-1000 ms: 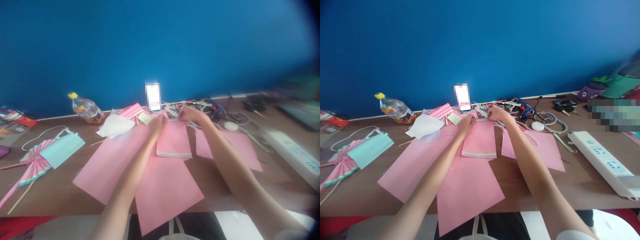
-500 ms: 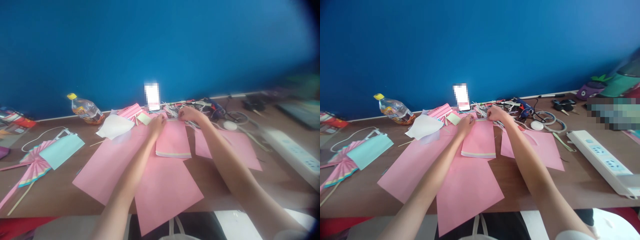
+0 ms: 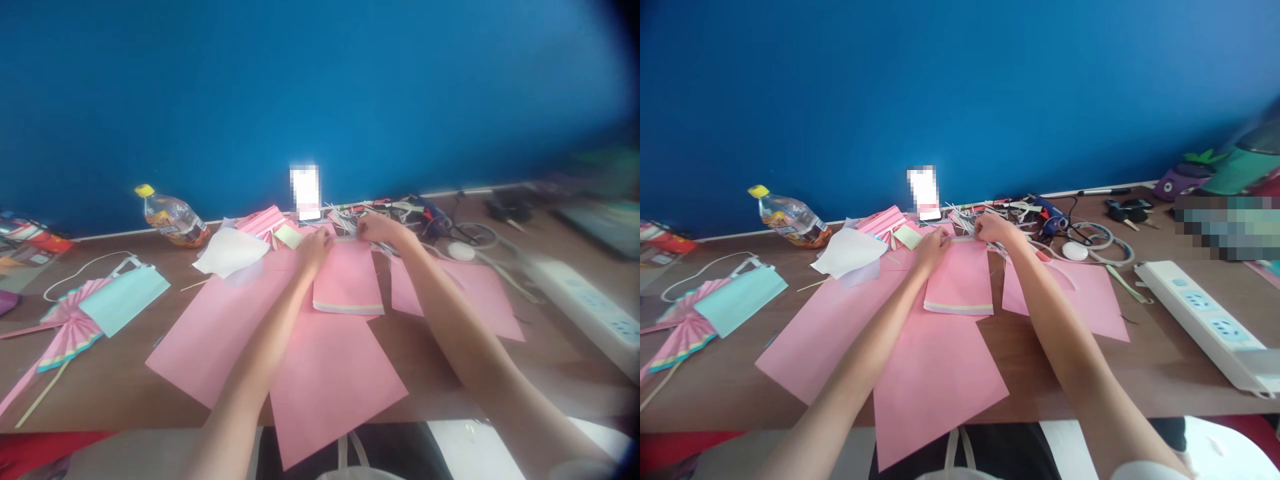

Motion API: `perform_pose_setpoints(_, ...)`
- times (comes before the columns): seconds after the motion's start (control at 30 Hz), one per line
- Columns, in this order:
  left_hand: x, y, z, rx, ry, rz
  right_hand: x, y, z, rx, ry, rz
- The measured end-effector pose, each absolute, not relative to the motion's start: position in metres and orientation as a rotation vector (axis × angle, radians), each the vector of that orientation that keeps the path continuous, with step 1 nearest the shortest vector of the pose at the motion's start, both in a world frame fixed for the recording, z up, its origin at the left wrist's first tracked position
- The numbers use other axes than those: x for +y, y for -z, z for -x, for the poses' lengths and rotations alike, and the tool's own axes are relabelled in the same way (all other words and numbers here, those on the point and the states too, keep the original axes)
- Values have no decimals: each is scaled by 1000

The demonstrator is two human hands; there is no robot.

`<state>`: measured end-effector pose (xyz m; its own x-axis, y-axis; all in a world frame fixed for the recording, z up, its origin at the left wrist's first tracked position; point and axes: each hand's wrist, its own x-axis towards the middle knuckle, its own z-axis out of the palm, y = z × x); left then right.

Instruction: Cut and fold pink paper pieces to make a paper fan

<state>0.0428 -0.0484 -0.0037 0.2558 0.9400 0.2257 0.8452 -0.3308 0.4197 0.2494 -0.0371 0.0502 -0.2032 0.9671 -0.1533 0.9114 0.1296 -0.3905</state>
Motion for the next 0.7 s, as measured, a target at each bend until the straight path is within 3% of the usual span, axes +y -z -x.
perform_pose_setpoints(0.3, -48, 6, -42, 1644, -692, -2338, -32, -46, -262, -2248, -448, 1949)
perform_pose_setpoints(0.7, -45, 9, -41, 1615, -719, -2342, -42, -65, -269, -2189, -830, 1888)
